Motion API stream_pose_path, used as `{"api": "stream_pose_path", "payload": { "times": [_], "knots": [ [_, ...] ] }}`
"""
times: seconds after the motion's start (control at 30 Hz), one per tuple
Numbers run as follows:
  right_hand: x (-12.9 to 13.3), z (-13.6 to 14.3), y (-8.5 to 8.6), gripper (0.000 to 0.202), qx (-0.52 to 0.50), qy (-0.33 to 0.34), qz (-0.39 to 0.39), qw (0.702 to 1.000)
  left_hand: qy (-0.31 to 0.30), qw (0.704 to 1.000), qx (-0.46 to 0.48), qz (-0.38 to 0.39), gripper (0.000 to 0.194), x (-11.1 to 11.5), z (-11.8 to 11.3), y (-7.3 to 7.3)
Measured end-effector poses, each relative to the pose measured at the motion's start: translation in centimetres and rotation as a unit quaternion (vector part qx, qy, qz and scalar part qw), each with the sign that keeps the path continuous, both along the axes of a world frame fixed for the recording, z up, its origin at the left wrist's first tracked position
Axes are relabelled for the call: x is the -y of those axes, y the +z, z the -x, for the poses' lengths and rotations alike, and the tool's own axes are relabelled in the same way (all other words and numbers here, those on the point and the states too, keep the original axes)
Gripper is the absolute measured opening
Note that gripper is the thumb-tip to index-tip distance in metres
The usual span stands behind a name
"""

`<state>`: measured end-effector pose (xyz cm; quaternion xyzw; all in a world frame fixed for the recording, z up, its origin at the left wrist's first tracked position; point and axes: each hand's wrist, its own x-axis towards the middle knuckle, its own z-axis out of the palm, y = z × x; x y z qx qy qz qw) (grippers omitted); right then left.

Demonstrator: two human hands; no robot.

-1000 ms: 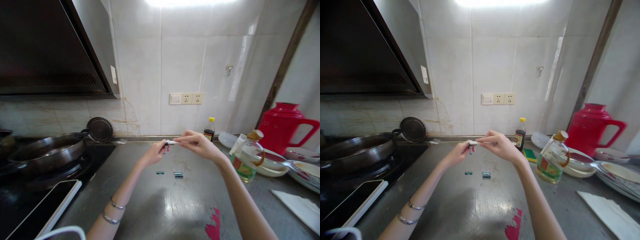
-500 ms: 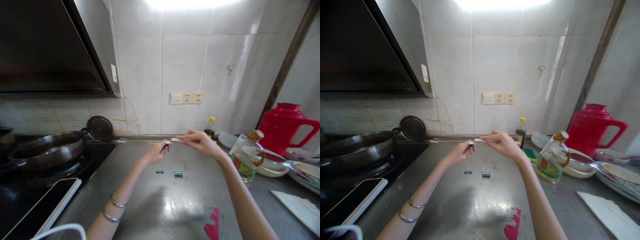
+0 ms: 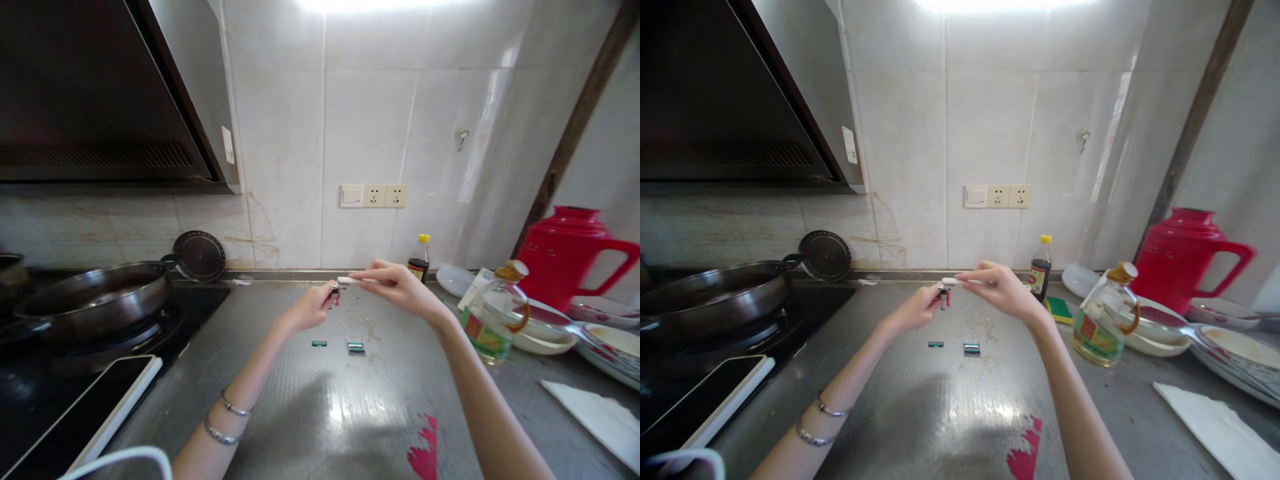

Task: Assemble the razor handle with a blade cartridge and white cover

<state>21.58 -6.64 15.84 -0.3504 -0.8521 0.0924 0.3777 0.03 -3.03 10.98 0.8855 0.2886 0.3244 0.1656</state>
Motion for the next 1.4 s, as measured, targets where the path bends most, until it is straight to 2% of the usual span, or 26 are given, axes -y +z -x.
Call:
{"api": "stream_pose_path", "payload": {
  "times": [0.07, 0.23, 0.3, 0.4, 0.53, 0.67, 0.87, 0.93, 1.03, 1.17, 1.3, 1.4],
  "knots": [
    [0.01, 0.21, 0.0, 0.033, 0.003, 0.012, 0.005, 1.0, 0.003, 1.0, -0.002, 0.001, 0.019, -0.01, 0.01, -0.03],
    [-0.19, 0.2, -0.06, 0.035, -0.004, -0.019, -0.001, 1.0, 0.002, 1.0, -0.004, 0.001, 0.017, -0.11, -0.01, -0.18],
    [-0.15, 0.12, -0.02, 0.034, -0.003, -0.012, 0.001, 1.0, 0.0, 1.0, 0.001, 0.004, 0.018, -0.15, -0.05, -0.27],
    [-0.11, 0.07, 0.02, 0.034, 0.004, -0.002, 0.005, 1.0, -0.013, 0.999, 0.019, 0.024, 0.018, -0.2, -0.12, -0.37],
    [-0.26, -0.09, -0.04, 0.035, 0.001, -0.029, -0.003, 1.0, -0.036, 0.996, 0.052, 0.064, 0.016, -0.27, -0.11, -0.4],
    [-0.23, 0.07, -0.06, 0.036, -0.005, -0.002, 0.008, 1.0, -0.048, 0.993, 0.068, 0.085, 0.015, -0.42, -0.02, -0.41],
    [-0.11, 0.27, -0.01, 0.034, -0.014, -0.025, 0.002, 1.0, -0.021, 0.998, 0.023, 0.051, 0.016, -0.17, -0.08, -0.3],
    [-0.03, 0.22, 0.06, 0.035, -0.012, -0.006, 0.015, 1.0, -0.018, 0.999, 0.012, 0.038, 0.016, -0.06, -0.14, -0.31],
    [-0.06, 0.11, 0.06, 0.036, -0.003, 0.013, 0.029, 0.999, -0.019, 0.999, 0.011, 0.034, 0.015, 0.04, -0.17, -0.3],
    [-0.21, 0.02, -0.04, 0.035, -0.009, -0.02, 0.014, 1.0, -0.021, 0.999, 0.013, 0.038, 0.015, 0.15, -0.2, -0.17],
    [0.0, 0.2, 0.09, 0.036, -0.009, 0.019, 0.03, 0.999, -0.025, 0.999, 0.015, 0.038, 0.016, 0.12, -0.24, -0.2],
    [0.07, 0.27, 0.13, 0.035, -0.006, 0.009, 0.024, 1.0, -0.024, 0.999, 0.017, 0.039, 0.015, -0.01, -0.24, -0.37]
  ]
}}
